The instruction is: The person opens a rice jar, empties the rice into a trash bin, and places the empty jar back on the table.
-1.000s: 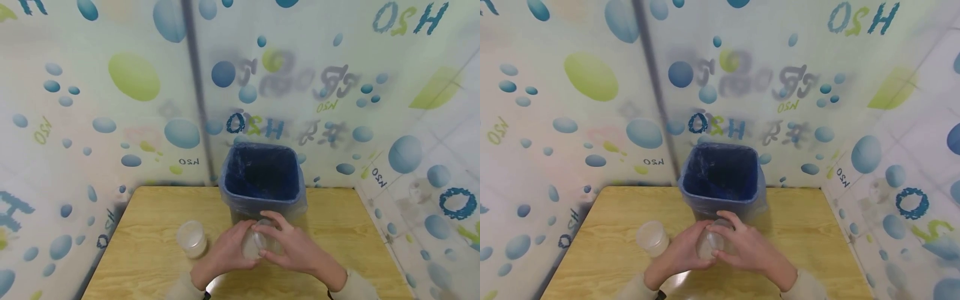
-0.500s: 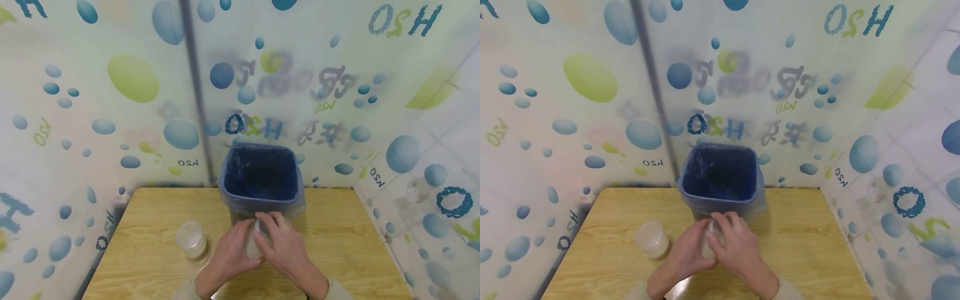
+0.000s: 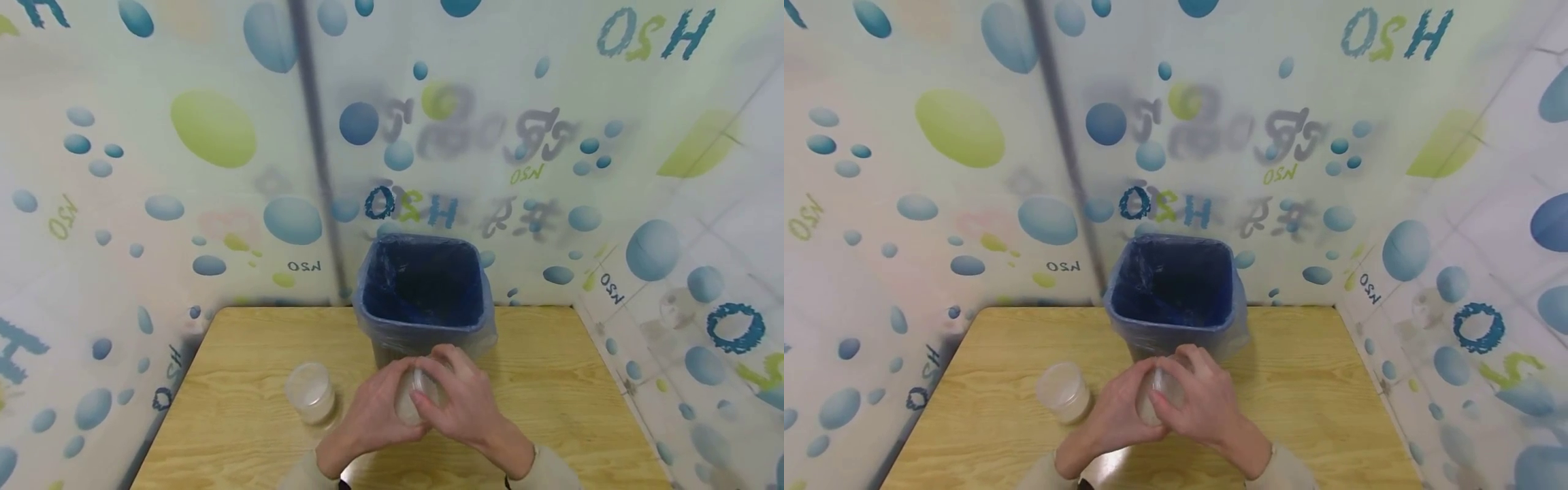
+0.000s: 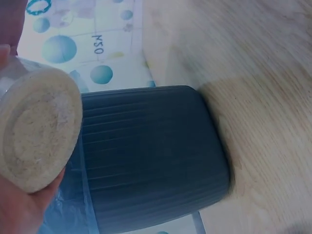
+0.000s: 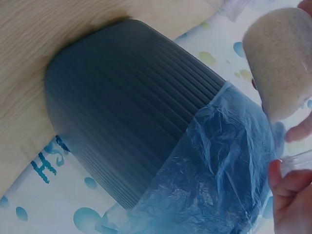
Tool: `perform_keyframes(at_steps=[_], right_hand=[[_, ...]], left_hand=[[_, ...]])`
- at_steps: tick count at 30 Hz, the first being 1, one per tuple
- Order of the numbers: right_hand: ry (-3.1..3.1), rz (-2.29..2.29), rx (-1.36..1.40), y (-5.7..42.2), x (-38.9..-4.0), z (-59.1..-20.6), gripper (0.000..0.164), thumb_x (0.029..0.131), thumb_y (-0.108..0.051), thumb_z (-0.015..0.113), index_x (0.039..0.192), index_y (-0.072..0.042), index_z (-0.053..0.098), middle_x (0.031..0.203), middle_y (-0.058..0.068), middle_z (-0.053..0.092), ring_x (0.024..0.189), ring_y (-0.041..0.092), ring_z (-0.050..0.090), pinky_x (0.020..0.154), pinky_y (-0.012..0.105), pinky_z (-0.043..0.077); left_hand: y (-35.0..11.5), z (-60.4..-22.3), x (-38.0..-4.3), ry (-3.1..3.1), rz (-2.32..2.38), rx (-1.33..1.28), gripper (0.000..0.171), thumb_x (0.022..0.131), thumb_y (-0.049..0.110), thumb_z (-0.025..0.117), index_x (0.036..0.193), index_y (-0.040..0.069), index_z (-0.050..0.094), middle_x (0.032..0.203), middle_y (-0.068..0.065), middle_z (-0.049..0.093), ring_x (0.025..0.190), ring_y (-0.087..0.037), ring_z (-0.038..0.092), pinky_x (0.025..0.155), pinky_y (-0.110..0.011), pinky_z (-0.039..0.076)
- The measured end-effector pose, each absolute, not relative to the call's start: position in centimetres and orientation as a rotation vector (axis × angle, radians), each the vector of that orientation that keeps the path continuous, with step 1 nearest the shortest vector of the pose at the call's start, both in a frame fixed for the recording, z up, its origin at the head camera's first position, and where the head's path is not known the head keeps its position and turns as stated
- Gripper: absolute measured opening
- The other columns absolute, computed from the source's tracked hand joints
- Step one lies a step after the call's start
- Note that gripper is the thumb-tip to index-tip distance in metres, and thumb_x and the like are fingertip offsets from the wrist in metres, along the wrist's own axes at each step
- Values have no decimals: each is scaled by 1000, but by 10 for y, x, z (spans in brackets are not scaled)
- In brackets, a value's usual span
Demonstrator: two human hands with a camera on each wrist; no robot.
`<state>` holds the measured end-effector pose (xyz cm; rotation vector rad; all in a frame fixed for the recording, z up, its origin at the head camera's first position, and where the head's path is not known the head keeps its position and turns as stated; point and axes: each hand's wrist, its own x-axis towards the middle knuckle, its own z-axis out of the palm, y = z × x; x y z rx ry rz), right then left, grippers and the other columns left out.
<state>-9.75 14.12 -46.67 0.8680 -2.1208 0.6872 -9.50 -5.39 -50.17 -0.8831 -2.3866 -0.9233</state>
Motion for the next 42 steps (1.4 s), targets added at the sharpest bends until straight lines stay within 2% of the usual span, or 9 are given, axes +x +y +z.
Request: perform_keyframes(at_steps=[8, 23, 30, 32, 36, 39, 42], right_hand=[[-1988, 685, 975, 142, -103, -468, 43, 101, -52, 52, 109, -17, 74, 106, 13, 64, 82, 26, 65, 54, 38, 57], [-1787, 738, 1192, 142, -110, -464, 41, 99, -46, 58, 108, -10, 75, 106, 18, 67, 85, 27, 66, 59, 33, 58], [-1734, 687, 1399, 147, -121, -463, 38, 98, -46, 60, 107, -12, 77, 112, 18, 67, 89, 27, 67, 66, 33, 60], [-1747, 652, 1440, 150, -124, -464, 39, 98, -47, 59, 109, -13, 76, 114, 18, 67, 92, 28, 67, 68, 34, 60], [-1899, 641, 1436, 157, -123, -467, 42, 99, -49, 57, 119, -15, 72, 122, 14, 64, 101, 26, 65, 71, 35, 60], [-2115, 688, 1348, 162, -116, -469, 51, 99, -53, 56, 132, -15, 64, 131, 12, 59, 109, 25, 63, 75, 37, 61], [-2358, 764, 1213, 163, -106, -470, 69, 97, -60, 58, 145, -11, 52, 140, 11, 54, 113, 24, 63, 80, 39, 60]], left_hand=[[-59, -495, -98, -2395, -925, -958, 90, 59, 43, 94, 134, 12, 57, 121, 1, 68, 95, -13, 68, 76, -30, 58], [-67, -485, -99, -2547, -1040, -1045, 93, 60, 40, 95, 139, 10, 57, 126, 1, 68, 95, -13, 66, 76, -28, 55], [-73, -487, -102, -2655, -1302, -1104, 92, 64, 41, 93, 144, 23, 52, 113, 5, 70, 87, -8, 61, 71, -22, 51], [-73, -489, -103, -2681, -1325, -1100, 93, 65, 42, 93, 145, 23, 50, 114, 4, 69, 89, -7, 61, 72, -22, 51], [-71, -491, -102, -2716, -1241, -1054, 94, 64, 44, 93, 144, 17, 51, 118, 3, 68, 93, -11, 62, 75, -25, 52], [-72, -489, -102, -2740, -1075, -1026, 94, 63, 47, 92, 141, 11, 52, 121, 1, 66, 95, -15, 64, 77, -30, 54], [-72, -486, -103, -2750, -900, -1029, 92, 63, 48, 92, 137, 8, 54, 121, -1, 66, 93, -17, 64, 79, -33, 54]])
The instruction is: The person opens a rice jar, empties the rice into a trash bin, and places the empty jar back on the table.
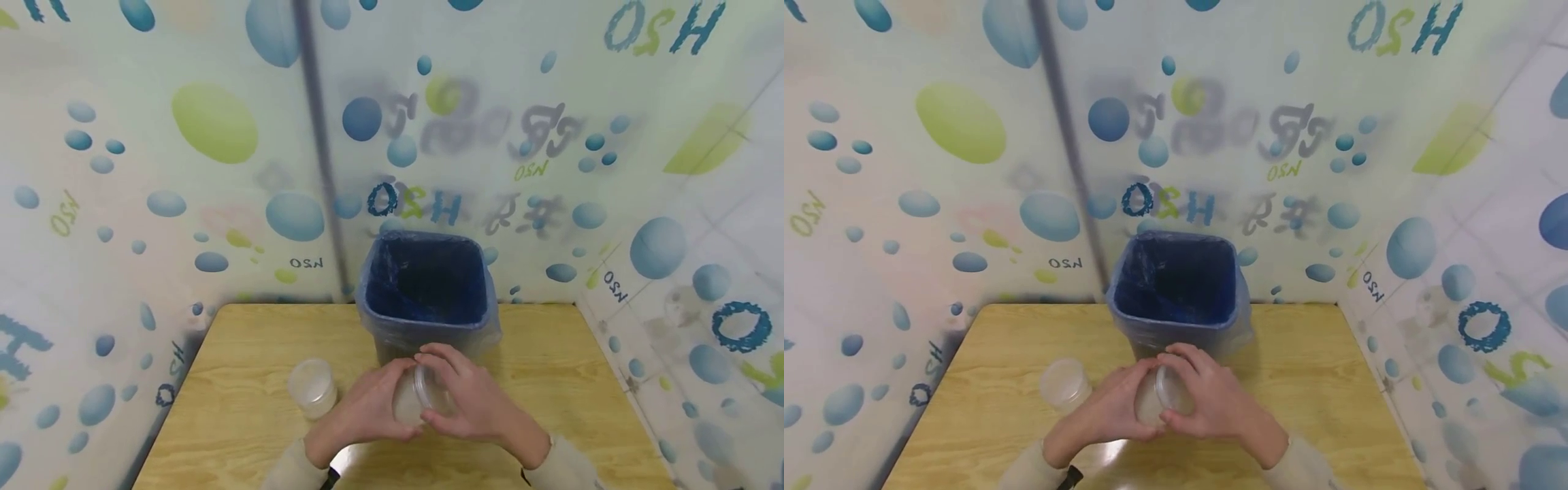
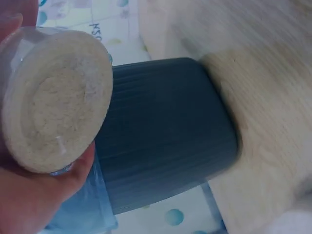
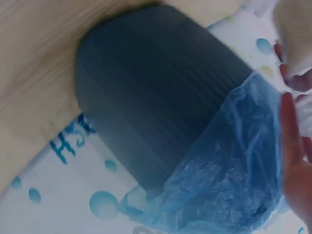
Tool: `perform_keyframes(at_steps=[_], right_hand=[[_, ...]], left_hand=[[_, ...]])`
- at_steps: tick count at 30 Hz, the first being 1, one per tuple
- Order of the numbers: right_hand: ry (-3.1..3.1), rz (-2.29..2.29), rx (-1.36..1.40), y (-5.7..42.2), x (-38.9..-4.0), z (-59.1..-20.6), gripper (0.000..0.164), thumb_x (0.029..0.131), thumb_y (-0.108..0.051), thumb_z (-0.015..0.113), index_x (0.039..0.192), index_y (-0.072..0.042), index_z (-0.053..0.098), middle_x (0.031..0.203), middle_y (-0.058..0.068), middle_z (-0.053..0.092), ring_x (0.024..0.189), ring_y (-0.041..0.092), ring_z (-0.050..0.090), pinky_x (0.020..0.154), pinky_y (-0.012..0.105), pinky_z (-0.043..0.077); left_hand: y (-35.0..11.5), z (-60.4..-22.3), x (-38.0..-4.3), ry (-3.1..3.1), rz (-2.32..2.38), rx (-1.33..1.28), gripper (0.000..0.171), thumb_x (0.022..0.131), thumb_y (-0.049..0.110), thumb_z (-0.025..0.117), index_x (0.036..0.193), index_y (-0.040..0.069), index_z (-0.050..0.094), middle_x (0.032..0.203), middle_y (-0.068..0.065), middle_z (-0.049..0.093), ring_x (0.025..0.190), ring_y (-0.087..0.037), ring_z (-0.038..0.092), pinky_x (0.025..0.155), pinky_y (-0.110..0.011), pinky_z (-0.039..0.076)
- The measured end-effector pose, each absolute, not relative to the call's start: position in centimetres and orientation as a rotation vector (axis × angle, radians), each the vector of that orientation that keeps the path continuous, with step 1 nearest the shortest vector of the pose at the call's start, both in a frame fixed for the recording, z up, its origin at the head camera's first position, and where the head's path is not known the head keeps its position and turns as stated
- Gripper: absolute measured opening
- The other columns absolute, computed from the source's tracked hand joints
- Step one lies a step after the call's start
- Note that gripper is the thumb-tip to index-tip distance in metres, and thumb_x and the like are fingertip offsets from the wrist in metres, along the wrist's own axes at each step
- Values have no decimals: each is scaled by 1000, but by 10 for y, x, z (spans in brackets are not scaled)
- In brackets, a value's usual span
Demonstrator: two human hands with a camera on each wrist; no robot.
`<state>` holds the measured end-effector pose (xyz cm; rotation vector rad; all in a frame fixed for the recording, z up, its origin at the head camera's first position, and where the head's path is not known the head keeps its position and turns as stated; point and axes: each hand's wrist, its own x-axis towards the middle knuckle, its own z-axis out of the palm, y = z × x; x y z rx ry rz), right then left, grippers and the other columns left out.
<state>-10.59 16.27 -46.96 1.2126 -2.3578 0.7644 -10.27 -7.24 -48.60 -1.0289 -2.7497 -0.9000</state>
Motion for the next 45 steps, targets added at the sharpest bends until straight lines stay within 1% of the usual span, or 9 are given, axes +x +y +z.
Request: perform_keyframes(at_steps=[3, 6, 9, 14, 21, 27, 32, 38, 45], right_hand=[[-2574, 884, 1071, 162, -97, -468, 83, 93, -64, 65, 153, -11, 43, 145, 7, 50, 112, 22, 63, 83, 41, 59], [-2722, 1003, 925, 161, -91, -464, 85, 91, -61, 69, 155, -13, 41, 146, 4, 49, 110, 20, 64, 83, 43, 58], [-2821, 1048, 766, 159, -86, -459, 81, 90, -58, 71, 154, -16, 43, 145, 4, 51, 115, 23, 63, 88, 47, 57], [-2915, 1087, 468, 153, -79, -449, 81, 89, -64, 68, 151, -17, 48, 146, 4, 55, 127, 29, 60, 97, 54, 53], [-2982, 1119, 336, 149, -75, -435, 81, 84, -66, 73, 146, -16, 56, 144, 5, 59, 125, 29, 61, 97, 53, 52], [-3010, 1131, 403, 152, -77, -432, 79, 83, -63, 77, 140, -12, 59, 138, 5, 62, 115, 24, 63, 92, 48, 55], [-2968, 1070, 641, 158, -78, -435, 77, 86, -56, 79, 143, -10, 56, 138, 6, 61, 111, 21, 64, 87, 43, 57], [-2803, 958, 943, 165, -81, -439, 76, 86, -47, 82, 147, -11, 52, 142, 4, 58, 122, 20, 61, 93, 43, 56], [-2709, 971, 1121, 170, -85, -441, 79, 85, -36, 86, 150, -12, 48, 146, 5, 53, 131, 24, 55, 99, 45, 54]], left_hand=[[-71, -485, -101, -2737, -806, -1027, 91, 62, 49, 92, 133, 7, 55, 116, -1, 68, 85, -15, 64, 74, -31, 54], [-70, -486, -99, -2710, -794, -1020, 91, 61, 48, 93, 132, 6, 55, 113, -1, 67, 81, -15, 64, 70, -29, 54], [-69, -487, -98, -2679, -786, -1017, 92, 62, 49, 93, 132, 5, 53, 116, -3, 66, 86, -17, 65, 73, -32, 56], [-68, -490, -99, -2600, -749, -1017, 95, 61, 48, 94, 136, 6, 53, 119, -5, 65, 93, -19, 67, 77, -36, 57], [-69, -492, -101, -2521, -705, -991, 97, 58, 50, 95, 137, 12, 54, 123, -4, 65, 101, -21, 66, 78, -40, 57], [-71, -491, -101, -2537, -691, -1012, 96, 60, 51, 95, 140, 16, 55, 125, 0, 65, 103, -18, 66, 81, -37, 57], [-74, -490, -99, -2580, -695, -1012, 97, 60, 52, 94, 141, 17, 55, 125, 1, 65, 102, -17, 66, 82, -37, 58], [-75, -491, -99, -2613, -718, -1009, 97, 60, 51, 94, 142, 17, 54, 126, 1, 65, 102, -17, 67, 81, -37, 58], [-75, -491, -99, -2621, -741, -1015, 98, 60, 51, 94, 142, 18, 53, 125, 1, 65, 103, -17, 66, 82, -38, 58]])
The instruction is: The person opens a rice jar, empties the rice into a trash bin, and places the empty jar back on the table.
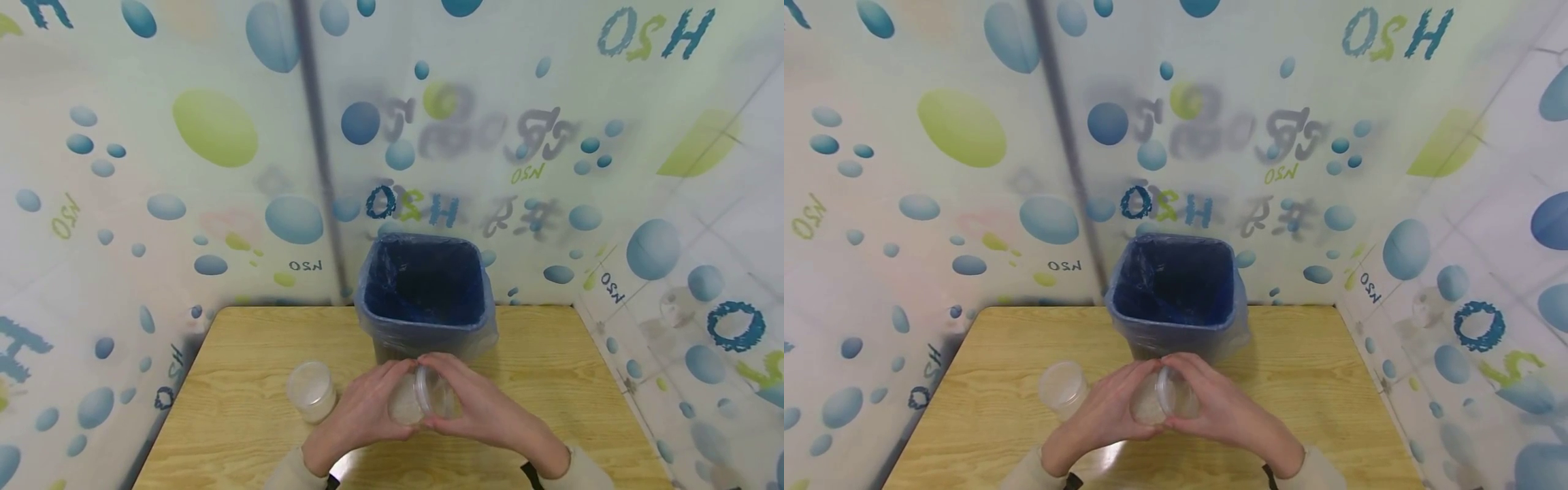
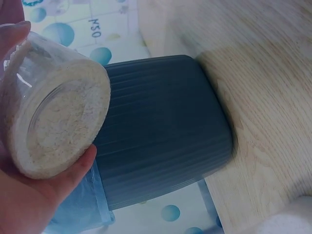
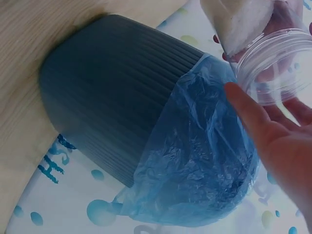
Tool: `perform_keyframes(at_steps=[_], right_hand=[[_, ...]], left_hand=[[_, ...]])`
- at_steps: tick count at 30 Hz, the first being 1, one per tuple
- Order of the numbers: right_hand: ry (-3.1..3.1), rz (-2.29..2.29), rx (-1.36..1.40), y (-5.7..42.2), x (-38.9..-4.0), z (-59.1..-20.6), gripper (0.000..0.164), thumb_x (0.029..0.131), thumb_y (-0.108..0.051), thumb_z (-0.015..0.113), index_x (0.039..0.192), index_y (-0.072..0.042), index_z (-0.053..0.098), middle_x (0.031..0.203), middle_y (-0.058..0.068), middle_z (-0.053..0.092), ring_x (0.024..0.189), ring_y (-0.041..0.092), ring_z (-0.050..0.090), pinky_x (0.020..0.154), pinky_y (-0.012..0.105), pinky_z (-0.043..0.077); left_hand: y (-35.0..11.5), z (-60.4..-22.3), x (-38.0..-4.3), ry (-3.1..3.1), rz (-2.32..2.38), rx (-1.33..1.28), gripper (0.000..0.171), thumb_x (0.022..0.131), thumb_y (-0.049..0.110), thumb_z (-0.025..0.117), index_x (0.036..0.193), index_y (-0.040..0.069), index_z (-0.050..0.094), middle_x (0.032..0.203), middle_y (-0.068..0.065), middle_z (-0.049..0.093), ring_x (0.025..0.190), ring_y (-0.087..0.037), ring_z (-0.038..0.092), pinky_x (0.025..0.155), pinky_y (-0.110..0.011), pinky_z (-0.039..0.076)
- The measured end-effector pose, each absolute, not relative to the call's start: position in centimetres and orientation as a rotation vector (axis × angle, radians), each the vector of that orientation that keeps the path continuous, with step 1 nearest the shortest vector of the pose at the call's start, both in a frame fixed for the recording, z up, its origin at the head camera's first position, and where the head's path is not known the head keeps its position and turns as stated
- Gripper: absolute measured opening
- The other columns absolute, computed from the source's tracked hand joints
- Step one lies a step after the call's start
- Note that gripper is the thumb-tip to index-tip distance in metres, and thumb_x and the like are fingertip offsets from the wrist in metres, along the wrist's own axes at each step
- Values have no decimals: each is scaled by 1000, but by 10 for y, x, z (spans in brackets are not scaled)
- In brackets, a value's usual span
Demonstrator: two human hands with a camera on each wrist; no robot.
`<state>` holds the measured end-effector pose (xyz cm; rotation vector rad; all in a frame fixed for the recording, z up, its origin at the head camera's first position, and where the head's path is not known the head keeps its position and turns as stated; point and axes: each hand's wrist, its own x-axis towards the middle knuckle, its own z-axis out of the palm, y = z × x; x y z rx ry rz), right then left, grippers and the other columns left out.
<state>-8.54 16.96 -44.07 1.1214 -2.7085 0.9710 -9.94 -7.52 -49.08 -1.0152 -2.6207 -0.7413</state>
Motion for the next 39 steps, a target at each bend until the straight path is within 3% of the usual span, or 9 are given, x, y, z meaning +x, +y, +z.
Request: perform_keyframes(at_steps=[11, 20, 27, 34, 39], right_hand=[[-2723, 1041, 1269, 177, -91, -442, 83, 89, -33, 83, 157, -15, 40, 158, 8, 42, 140, 28, 47, 105, 45, 50], [-2725, 1041, 1278, 180, -90, -444, 88, 89, -33, 83, 161, -19, 35, 161, 14, 35, 141, 32, 45, 100, 45, 54], [-2798, 1069, 1087, 180, -86, -445, 99, 87, -48, 81, 163, -12, 29, 162, 10, 36, 141, 29, 46, 103, 48, 52], [-2853, 1304, 663, 171, -83, -441, 74, 99, -39, 70, 158, -8, 38, 146, 14, 53, 114, 26, 64, 82, 28, 59], [-2932, 1249, 534, 163, -80, -439, 75, 96, -52, 68, 152, -7, 47, 138, 10, 59, 105, 22, 65, 70, 22, 56]], left_hand=[[-75, -488, -100, -2631, -766, -1028, 97, 63, 51, 94, 143, 16, 52, 131, 0, 63, 110, -17, 65, 88, -38, 57], [-75, -489, -100, -2618, -778, -1016, 97, 62, 49, 94, 143, 17, 51, 131, 1, 63, 111, -17, 65, 89, -39, 57], [-74, -489, -100, -2587, -792, -1002, 97, 62, 47, 95, 143, 15, 52, 131, 0, 63, 111, -18, 65, 88, -39, 57], [-74, -490, -101, -2597, -779, -987, 97, 62, 49, 95, 143, 16, 52, 130, 0, 63, 109, -18, 65, 87, -39, 57], [-74, -492, -101, -2600, -745, -1001, 97, 63, 49, 94, 143, 16, 52, 131, 0, 63, 110, -19, 65, 88, -39, 57]])
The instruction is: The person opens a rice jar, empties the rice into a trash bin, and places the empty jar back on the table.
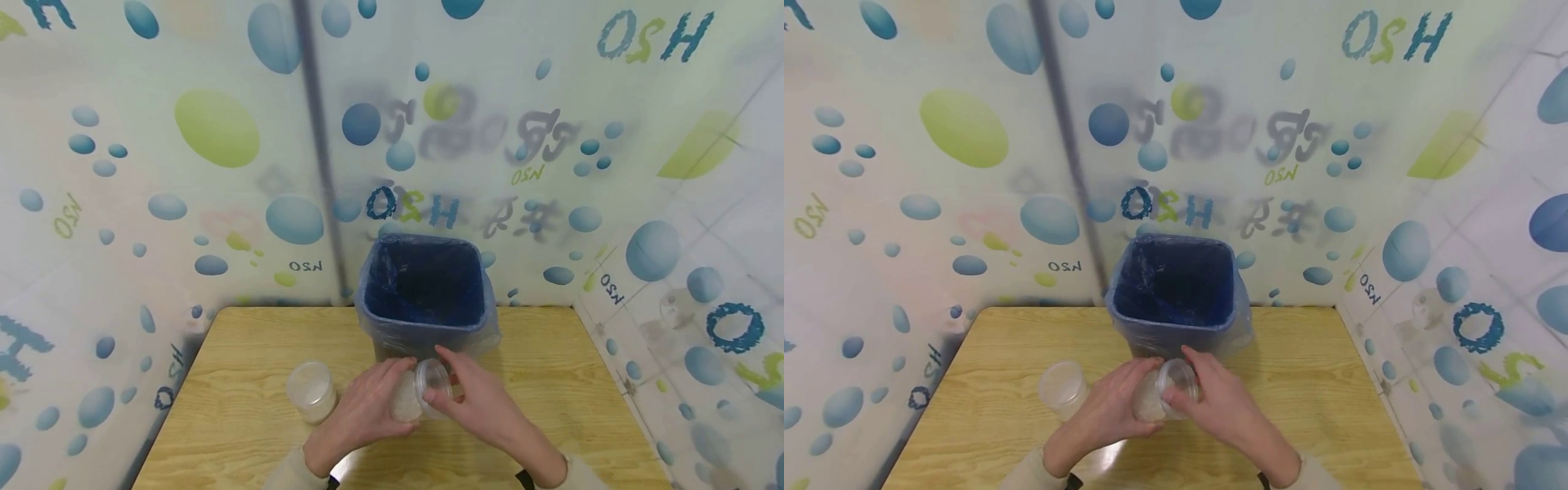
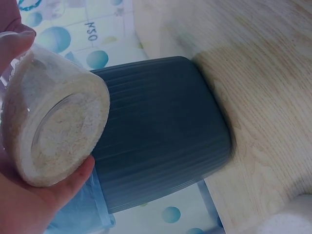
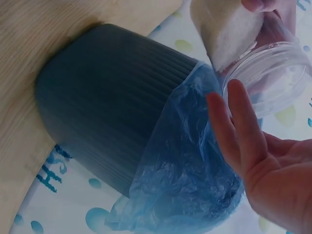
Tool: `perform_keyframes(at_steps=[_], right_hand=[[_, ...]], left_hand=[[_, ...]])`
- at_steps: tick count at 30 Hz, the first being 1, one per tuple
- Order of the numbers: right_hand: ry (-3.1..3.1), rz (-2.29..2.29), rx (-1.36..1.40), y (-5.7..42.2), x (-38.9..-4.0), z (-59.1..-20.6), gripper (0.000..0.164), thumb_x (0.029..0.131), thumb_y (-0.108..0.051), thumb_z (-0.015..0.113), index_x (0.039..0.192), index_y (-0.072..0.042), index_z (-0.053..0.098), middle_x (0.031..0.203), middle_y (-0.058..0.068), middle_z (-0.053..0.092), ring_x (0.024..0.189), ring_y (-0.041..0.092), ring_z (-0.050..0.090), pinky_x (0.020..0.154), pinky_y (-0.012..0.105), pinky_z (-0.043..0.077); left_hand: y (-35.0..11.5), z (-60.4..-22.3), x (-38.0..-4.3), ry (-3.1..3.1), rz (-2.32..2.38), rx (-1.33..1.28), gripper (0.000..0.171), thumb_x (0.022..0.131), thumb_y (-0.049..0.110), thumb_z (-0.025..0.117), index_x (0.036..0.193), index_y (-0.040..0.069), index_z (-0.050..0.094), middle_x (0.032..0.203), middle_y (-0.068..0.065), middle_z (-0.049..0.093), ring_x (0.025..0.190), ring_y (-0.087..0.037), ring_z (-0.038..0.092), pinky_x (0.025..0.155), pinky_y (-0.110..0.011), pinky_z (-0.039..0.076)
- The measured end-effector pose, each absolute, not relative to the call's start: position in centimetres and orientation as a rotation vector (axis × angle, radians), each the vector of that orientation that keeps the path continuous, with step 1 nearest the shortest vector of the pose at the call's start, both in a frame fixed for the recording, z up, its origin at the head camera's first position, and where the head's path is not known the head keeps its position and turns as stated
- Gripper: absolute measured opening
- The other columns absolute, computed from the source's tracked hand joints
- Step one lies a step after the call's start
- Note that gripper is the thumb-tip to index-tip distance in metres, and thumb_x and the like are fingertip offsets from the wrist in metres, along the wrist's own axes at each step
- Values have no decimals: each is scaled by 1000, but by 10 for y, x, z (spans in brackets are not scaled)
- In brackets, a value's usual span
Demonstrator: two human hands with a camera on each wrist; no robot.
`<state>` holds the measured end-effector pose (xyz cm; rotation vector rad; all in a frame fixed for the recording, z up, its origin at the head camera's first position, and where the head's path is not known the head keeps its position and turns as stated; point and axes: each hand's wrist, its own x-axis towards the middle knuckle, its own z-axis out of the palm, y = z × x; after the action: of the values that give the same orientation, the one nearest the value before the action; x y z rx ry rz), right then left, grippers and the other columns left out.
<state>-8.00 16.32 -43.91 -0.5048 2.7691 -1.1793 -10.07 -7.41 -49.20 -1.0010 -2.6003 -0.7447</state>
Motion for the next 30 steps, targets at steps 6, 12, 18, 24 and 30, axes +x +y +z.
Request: perform_keyframes(at_steps=[6, 12, 18, 24, 30], right_hand=[[2776, -1126, -469, 159, -77, -437, 79, 91, -60, 71, 148, -9, 52, 136, 8, 61, 100, 19, 64, 68, 23, 55], [2766, -1155, -509, 160, -75, -436, 80, 88, -58, 75, 148, -10, 52, 139, 6, 59, 106, 21, 64, 71, 23, 57], [2747, -1207, -650, 166, -75, -436, 76, 89, -51, 78, 148, -11, 52, 144, 6, 56, 117, 26, 63, 76, 30, 61], [2774, -1131, -880, 174, -77, -435, 71, 91, -45, 78, 151, -18, 51, 151, 5, 51, 124, 26, 60, 82, 32, 60], [2796, -997, -1054, 181, -78, -435, 72, 91, -38, 80, 155, -27, 48, 154, 10, 47, 129, 28, 57, 93, 47, 57]], left_hand=[[-74, -492, -101, -2587, -719, -1021, 96, 64, 49, 95, 143, 16, 52, 130, 0, 63, 110, -18, 65, 88, -39, 57], [-72, -491, -101, -2581, -710, -1017, 97, 62, 49, 95, 142, 15, 52, 129, 0, 63, 109, -18, 65, 88, -38, 57], [-72, -491, -101, -2572, -711, -1023, 97, 62, 48, 95, 142, 15, 52, 129, -1, 63, 109, -19, 65, 88, -38, 57], [-72, -490, -101, -2560, -687, -1027, 99, 61, 47, 96, 142, 13, 52, 129, -2, 63, 110, -20, 65, 88, -39, 57], [-71, -490, -102, -2535, -675, -1020, 100, 58, 47, 97, 141, 12, 53, 128, -3, 64, 108, -21, 66, 88, -39, 57]])
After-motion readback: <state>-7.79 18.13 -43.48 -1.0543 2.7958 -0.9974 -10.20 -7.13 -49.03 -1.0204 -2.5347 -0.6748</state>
